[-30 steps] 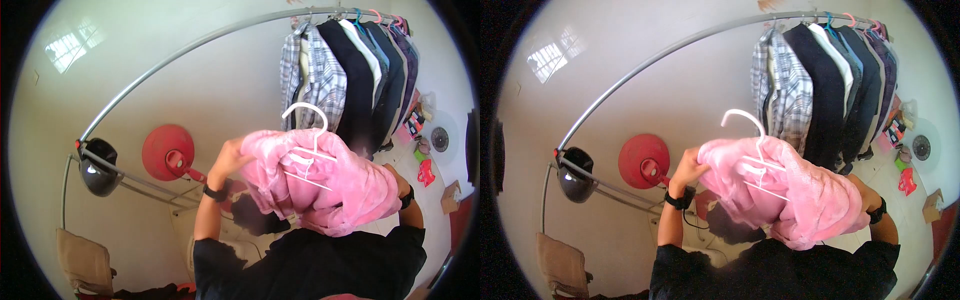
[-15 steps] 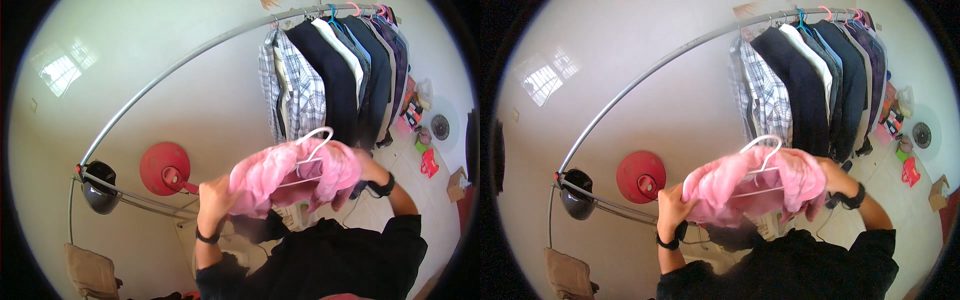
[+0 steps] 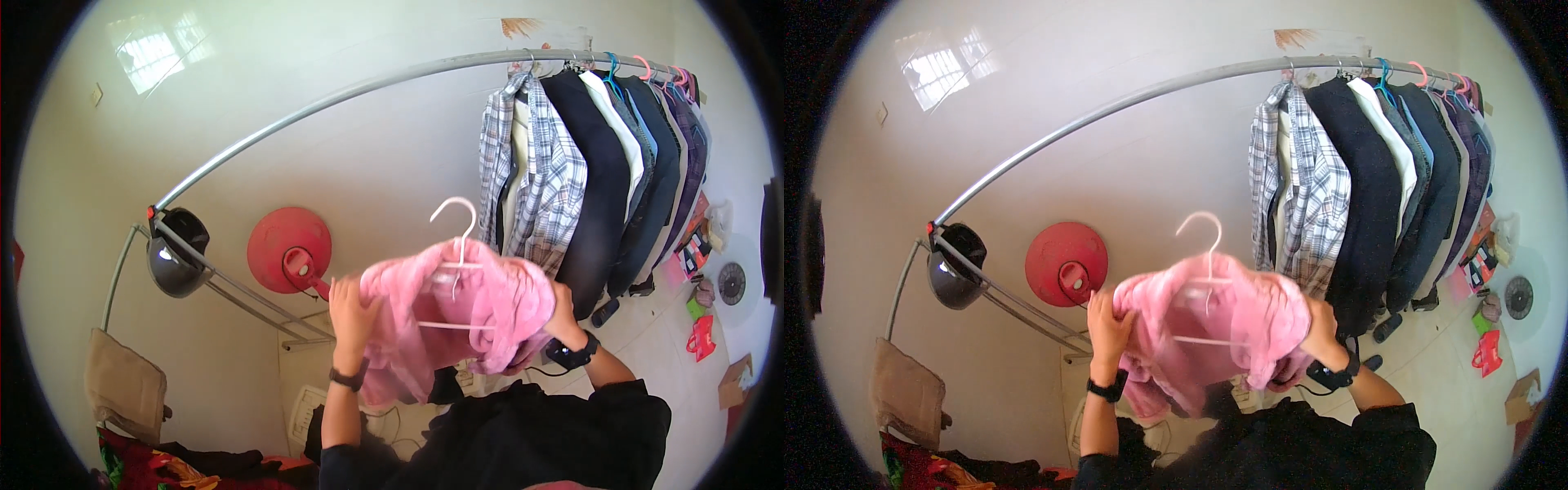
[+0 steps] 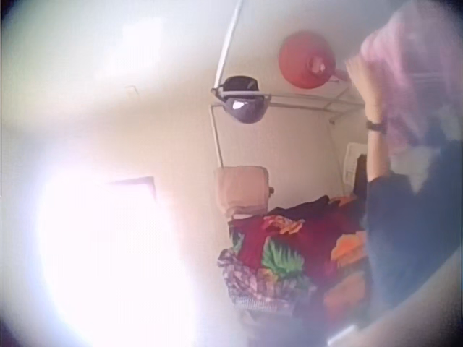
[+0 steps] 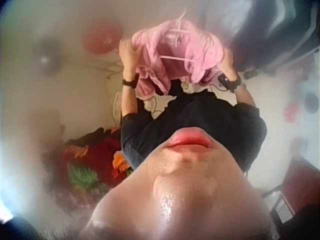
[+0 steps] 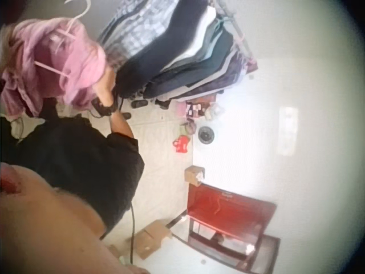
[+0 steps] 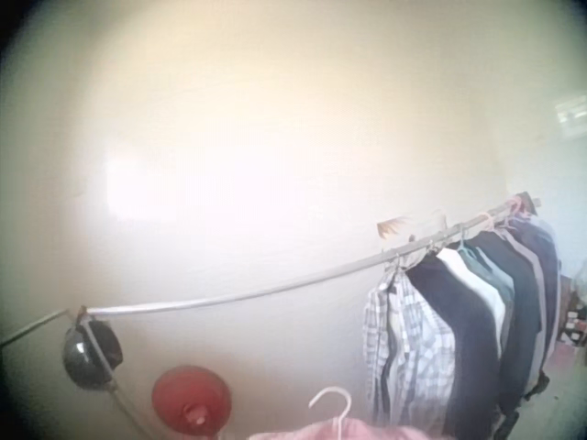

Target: The person organizes clothes on a rolling garment rack by hanging a pink jacket, moving several hung shirts and sweaters, and then picking up items from a pile on a bed to hang them.

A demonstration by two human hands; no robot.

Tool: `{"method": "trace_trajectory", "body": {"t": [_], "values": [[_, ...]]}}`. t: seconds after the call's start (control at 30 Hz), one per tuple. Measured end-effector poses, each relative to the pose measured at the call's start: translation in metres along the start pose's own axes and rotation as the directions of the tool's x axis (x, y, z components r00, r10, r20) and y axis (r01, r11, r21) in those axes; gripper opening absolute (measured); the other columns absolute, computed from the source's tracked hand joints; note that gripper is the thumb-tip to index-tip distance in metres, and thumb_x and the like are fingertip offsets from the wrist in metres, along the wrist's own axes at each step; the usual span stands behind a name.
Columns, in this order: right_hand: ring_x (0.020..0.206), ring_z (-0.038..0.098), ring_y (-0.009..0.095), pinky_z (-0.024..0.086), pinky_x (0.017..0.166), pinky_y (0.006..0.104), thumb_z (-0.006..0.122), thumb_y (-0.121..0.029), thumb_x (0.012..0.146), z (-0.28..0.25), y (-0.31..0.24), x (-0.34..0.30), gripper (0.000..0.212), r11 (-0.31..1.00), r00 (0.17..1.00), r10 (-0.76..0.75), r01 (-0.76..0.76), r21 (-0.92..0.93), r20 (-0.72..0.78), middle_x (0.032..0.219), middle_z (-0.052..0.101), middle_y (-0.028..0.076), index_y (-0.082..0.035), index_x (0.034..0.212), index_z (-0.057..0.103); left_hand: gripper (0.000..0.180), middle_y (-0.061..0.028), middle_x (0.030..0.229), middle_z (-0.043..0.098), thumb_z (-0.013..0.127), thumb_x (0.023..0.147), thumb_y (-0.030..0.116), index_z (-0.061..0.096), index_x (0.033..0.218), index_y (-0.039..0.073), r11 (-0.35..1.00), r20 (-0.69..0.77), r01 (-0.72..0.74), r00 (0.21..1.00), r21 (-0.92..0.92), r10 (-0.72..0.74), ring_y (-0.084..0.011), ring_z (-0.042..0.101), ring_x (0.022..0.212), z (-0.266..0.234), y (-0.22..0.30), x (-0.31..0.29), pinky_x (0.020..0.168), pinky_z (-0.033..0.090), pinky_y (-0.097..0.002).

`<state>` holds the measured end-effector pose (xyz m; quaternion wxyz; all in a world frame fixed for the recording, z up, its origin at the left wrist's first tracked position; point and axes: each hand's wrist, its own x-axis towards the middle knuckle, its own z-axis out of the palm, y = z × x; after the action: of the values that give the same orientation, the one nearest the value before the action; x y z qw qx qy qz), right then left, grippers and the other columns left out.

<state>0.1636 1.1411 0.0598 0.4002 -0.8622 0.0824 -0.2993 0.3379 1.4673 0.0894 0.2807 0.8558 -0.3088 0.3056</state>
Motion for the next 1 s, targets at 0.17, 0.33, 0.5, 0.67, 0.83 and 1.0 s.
{"method": "trace_trajectory", "body": {"t": [0.17,0.33,0.5,0.67,0.83,1.0], "values": [[0.085,0.065,0.039,0.05,0.07,0.0384,0.07,-0.02,0.074,-0.029,-0.026,0.038,0.032,0.997,0.995,0.069,-0.07,-0.009,-0.076,0.087,0.065,0.023,-0.001,0.099,0.063,0.033,-0.0196,0.096,0.055,0.07,0.071,0.011,0.053,0.098,0.0,0.992,-0.003,0.084,0.996,-0.091,-0.084,-0.0378,0.05,0.094,0.04,0.022,0.081,0.088,0.042,-0.0472],[0.104,0.059,0.019,0.043,0.091,0.0301,0.061,-0.005,0.081,-0.058,-0.065,0.073,0.041,0.988,1.0,-0.025,0.023,0.153,0.005,0.114,0.064,0.017,0.006,0.12,0.054,0.046,-0.0216,0.11,0.055,0.065,0.08,0.013,0.048,0.12,-0.003,0.978,-0.163,-0.09,0.985,-0.188,0.059,-0.0374,0.054,0.099,0.08,0.032,0.173,0.085,0.046,-0.0409],[0.106,0.058,0.02,0.042,0.093,0.0288,0.053,0.0,0.084,-0.079,-0.09,0.109,0.038,0.982,0.997,-0.066,0.073,0.176,-0.046,0.116,0.063,0.016,0.006,0.122,0.053,0.051,-0.0231,0.117,0.053,0.064,0.081,0.013,0.046,0.126,-0.002,0.931,-0.163,-0.107,0.985,-0.35,0.052,-0.0376,0.054,0.103,0.13,0.056,0.262,0.089,0.046,-0.0406],[0.105,0.059,0.019,0.043,0.092,0.0288,0.051,0.004,0.083,-0.063,-0.087,0.167,0.036,0.958,0.996,-0.069,0.081,0.274,-0.053,0.113,0.064,0.014,0.006,0.119,0.055,0.044,-0.0249,0.113,0.055,0.059,0.082,0.013,0.048,0.121,-0.004,0.915,-0.172,0.022,0.98,-0.402,-0.099,-0.0412,0.053,0.104,0.195,0.076,0.322,0.091,0.045,-0.0447],[0.105,0.058,0.023,0.04,0.095,0.0297,0.044,0.007,0.083,-0.035,-0.074,0.209,0.035,0.958,0.998,-0.025,0.043,0.284,-0.065,0.112,0.063,0.017,0.007,0.116,0.055,0.054,-0.032,0.126,0.046,0.056,0.088,0.03,0.043,0.125,-0.008,0.78,0.024,0.105,0.993,-0.617,-0.115,-0.044,0.044,0.118,0.246,0.092,0.327,0.102,0.035,-0.0462],[0.107,0.057,0.021,0.041,0.096,0.0304,0.045,0.005,0.085,0.004,-0.036,0.219,0.035,0.957,0.999,-0.019,0.026,0.287,-0.029,0.115,0.063,0.016,0.007,0.118,0.056,0.054,-0.0258,0.132,0.046,0.057,0.089,0.021,0.039,0.132,-0.006,0.483,0.178,0.219,0.975,-0.848,-0.129,-0.0346,0.046,0.121,0.226,0.09,0.259,0.101,0.037,-0.0378]]}}
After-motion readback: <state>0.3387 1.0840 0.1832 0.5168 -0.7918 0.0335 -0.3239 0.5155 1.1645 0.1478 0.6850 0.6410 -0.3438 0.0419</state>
